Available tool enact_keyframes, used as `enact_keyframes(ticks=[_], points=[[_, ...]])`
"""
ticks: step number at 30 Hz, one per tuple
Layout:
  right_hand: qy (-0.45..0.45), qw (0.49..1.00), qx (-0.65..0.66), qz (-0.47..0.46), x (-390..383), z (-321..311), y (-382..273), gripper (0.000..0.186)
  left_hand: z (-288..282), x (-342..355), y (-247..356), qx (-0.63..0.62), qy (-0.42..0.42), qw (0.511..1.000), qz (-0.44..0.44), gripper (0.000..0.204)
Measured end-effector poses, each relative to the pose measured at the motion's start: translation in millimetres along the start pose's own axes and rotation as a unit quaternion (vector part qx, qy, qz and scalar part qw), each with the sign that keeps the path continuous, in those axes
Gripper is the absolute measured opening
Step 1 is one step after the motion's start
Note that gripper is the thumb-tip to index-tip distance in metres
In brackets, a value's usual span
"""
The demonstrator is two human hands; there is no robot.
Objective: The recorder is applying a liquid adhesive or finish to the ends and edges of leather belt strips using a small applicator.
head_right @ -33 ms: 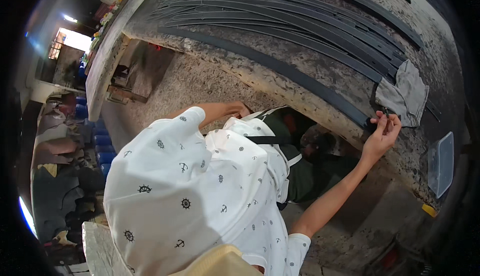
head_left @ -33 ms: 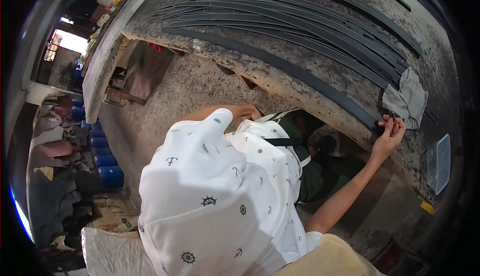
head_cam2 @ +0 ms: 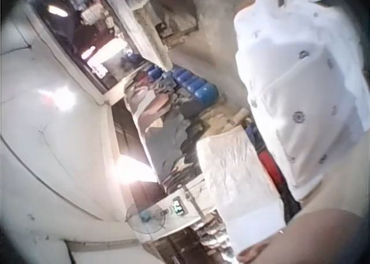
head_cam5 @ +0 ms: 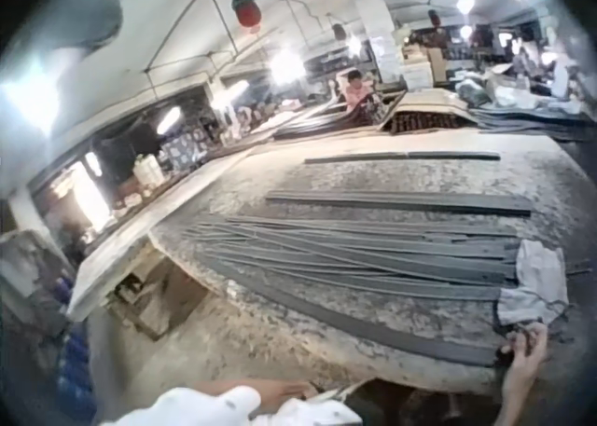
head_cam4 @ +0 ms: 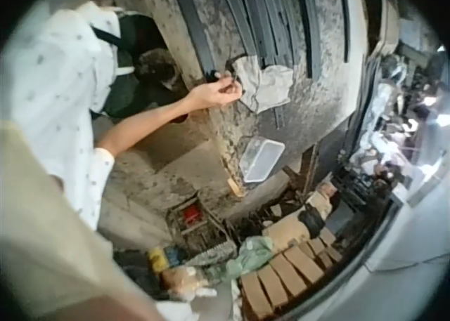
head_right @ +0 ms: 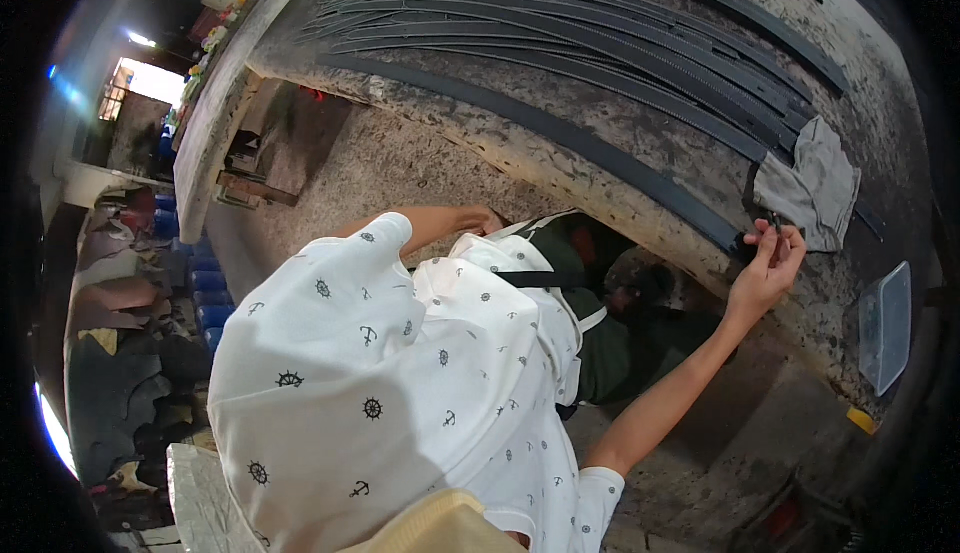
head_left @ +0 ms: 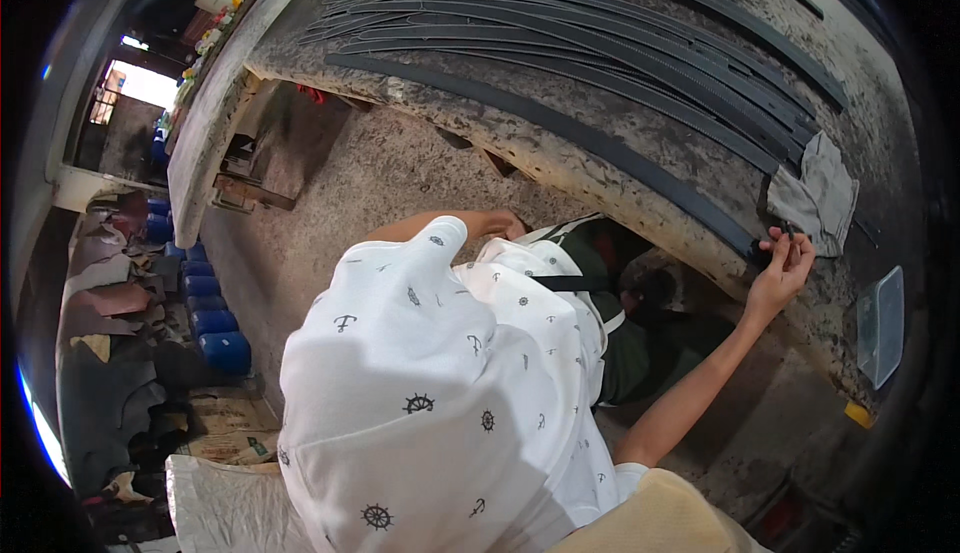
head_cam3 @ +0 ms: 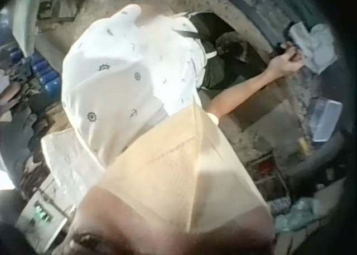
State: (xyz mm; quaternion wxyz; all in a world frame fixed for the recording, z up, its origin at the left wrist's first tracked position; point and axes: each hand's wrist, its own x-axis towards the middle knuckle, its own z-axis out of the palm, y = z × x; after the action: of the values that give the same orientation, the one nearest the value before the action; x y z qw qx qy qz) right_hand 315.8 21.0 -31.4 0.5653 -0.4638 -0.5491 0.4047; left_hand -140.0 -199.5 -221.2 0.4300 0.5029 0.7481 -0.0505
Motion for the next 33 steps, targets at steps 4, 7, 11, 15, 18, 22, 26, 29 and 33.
enact_keyframes(ticks=[4,7,11,15,18,22,26,29,33], points=[[-0.004,1.000,0.013,-0.008,2,-2,5,0.017,11,-18,-24,0.078,-0.020,0.997,-0.012,0.035],[0.012,1.000,0.024,0.000,1,-9,13,0.017,20,-45,-53,0.157,-0.061,0.986,0.005,0.036],[0.003,1.000,0.016,0.007,5,8,-5,0.018,23,-5,-29,0.244,-0.095,0.964,0.039,0.037],[0.008,1.000,0.020,0.015,4,10,-13,0.017,37,-11,-8,0.170,0.008,0.985,0.007,0.041],[0.026,0.999,0.030,0.013,3,3,-2,0.016,0,-13,46,0.197,-0.127,0.972,-0.007,0.059],[0.076,0.987,0.135,-0.039,6,-7,5,0.016,-61,-57,162,0.184,-0.176,0.962,0.095,0.038],[0.118,0.961,0.248,-0.039,11,-12,12,0.013,-114,-133,323,0.025,-0.175,0.926,0.334,0.025],[0.132,0.937,0.321,-0.045,14,-19,10,0.013,-97,-121,380,0.033,0.054,0.883,0.464,0.021],[0.172,0.957,0.227,-0.063,25,-41,7,0.016,-76,-53,398,0.100,0.343,0.737,0.574,0.022]])
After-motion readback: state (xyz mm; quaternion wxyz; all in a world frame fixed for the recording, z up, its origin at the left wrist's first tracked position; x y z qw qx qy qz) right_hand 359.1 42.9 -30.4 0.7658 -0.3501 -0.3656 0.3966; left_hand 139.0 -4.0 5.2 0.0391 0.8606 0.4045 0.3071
